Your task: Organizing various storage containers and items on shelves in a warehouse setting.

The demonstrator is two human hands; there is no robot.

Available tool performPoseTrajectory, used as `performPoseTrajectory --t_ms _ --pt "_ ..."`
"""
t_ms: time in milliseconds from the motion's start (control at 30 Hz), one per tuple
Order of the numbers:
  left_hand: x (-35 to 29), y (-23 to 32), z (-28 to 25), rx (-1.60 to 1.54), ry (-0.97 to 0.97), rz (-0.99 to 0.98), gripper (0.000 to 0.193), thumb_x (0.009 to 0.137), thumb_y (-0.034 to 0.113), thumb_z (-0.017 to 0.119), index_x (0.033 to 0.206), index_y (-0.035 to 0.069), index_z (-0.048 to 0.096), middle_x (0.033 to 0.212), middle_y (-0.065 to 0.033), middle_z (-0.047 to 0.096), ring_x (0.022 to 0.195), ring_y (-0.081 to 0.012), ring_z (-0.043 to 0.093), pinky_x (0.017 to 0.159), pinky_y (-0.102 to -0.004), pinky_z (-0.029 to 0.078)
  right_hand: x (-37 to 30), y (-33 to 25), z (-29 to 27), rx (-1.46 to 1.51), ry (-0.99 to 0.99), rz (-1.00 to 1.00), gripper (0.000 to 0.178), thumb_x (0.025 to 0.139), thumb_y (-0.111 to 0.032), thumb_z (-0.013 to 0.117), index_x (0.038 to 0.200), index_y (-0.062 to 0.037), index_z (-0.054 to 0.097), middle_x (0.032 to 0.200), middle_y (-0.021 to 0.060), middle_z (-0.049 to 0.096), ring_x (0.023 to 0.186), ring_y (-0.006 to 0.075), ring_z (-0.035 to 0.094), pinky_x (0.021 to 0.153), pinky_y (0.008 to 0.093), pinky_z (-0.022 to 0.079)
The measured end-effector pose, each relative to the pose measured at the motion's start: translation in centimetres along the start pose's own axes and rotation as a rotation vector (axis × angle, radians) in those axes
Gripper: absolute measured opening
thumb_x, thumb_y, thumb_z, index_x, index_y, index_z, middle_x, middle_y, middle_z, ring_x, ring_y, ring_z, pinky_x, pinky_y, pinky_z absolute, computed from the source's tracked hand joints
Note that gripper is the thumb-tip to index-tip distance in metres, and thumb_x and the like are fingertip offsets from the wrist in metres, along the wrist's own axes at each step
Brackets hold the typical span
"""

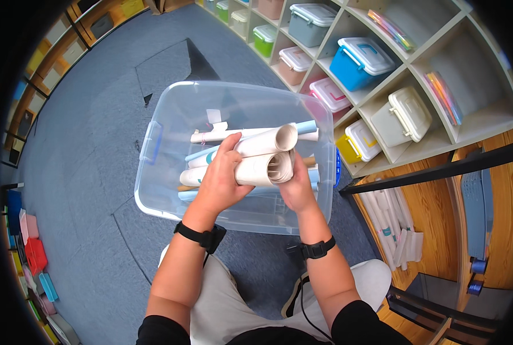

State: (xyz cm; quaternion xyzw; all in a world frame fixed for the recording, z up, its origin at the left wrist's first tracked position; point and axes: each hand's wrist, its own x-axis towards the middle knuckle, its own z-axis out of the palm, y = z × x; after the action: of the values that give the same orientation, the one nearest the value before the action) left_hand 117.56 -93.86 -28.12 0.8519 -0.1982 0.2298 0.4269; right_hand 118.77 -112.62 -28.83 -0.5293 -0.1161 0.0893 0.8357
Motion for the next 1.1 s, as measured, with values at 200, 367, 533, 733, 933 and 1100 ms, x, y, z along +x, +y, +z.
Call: performPoseTrajectory --t_ms 200,367,533,733,933,1100 --pt "0.3 1.8 -1.1 -0.045 -0.117 -0.22 0.08 0.064 0.015 0.088 0.13 0.0 0.044 0.127 -0.0191 0.054 0.116 -0.0386 0.056 0.099 -0.042 0.046 0.6 -0.6 0.4 -0.296 -0.201 0.075 0.106 0.062 -0.016 0.093 0.148 -0.004 0.032 0.142 0.0084 0.045 0.131 0.0188 0.043 0.11 0.0358 0.037" --pt "0.3 0.6 -2.1 0.065 -0.126 -0.182 0.082 0.065 0.022 0.086 0.131 -0.001 0.043 0.125 -0.0193 0.053 0.117 -0.0413 0.052 0.099 -0.0431 0.044 1.9 0.3 3.3 -0.223 -0.19 -0.125 0.098 0.064 -0.017 0.093 0.142 -0.0033 0.035 0.136 0.0074 0.049 0.122 0.0179 0.05 0.104 0.0342 0.041" --pt "-0.2 -0.3 -1.0 0.038 -0.031 -0.194 0.072 0.066 0.013 0.08 0.127 0.0 0.045 0.12 -0.0195 0.055 0.113 -0.0412 0.053 0.096 -0.0452 0.044 2.8 1.3 4.3 -0.1 0.006 0.021 0.063 0.069 -0.005 0.085 0.124 -0.0008 0.053 0.112 0.0049 0.063 0.101 0.0161 0.062 0.09 0.031 0.051" --pt "1.5 0.0 1.9 0.048 0.005 -0.115 0.087 0.066 0.016 0.084 0.138 0.0 0.039 0.133 -0.0202 0.05 0.125 -0.04 0.048 0.104 -0.0444 0.04 4.8 2.6 0.1 -0.061 0.168 -0.12 0.029 0.082 -0.005 0.073 0.109 -0.0017 0.063 0.109 0.0051 0.066 0.096 0.0152 0.064 0.084 0.0315 0.053" --pt "2.6 -3.0 1.5 -0.252 0.065 -0.138 0.076 0.092 0.045 0.058 0.147 -0.002 0.033 0.153 -0.022 0.033 0.143 -0.0363 0.029 0.116 -0.0458 0.023 7.0 -5.8 -2.1 0.294 0.321 -0.338 0.061 0.076 0.009 0.075 0.129 -0.0106 0.051 0.12 0.0024 0.059 0.113 0.0188 0.058 0.099 0.0386 0.048" --pt "3.7 -4.1 1.7 -0.16 0.246 0.035 0.054 0.102 0.038 0.036 0.137 -0.002 0.043 0.146 -0.0231 0.04 0.137 -0.0371 0.038 0.114 -0.0474 0.026 -1.0 -18.5 -9.9 0.345 0.552 -0.446 0.043 0.088 -0.011 0.069 0.127 -0.0059 0.053 0.12 0.0097 0.061 0.115 0.0252 0.058 0.105 0.0433 0.045"
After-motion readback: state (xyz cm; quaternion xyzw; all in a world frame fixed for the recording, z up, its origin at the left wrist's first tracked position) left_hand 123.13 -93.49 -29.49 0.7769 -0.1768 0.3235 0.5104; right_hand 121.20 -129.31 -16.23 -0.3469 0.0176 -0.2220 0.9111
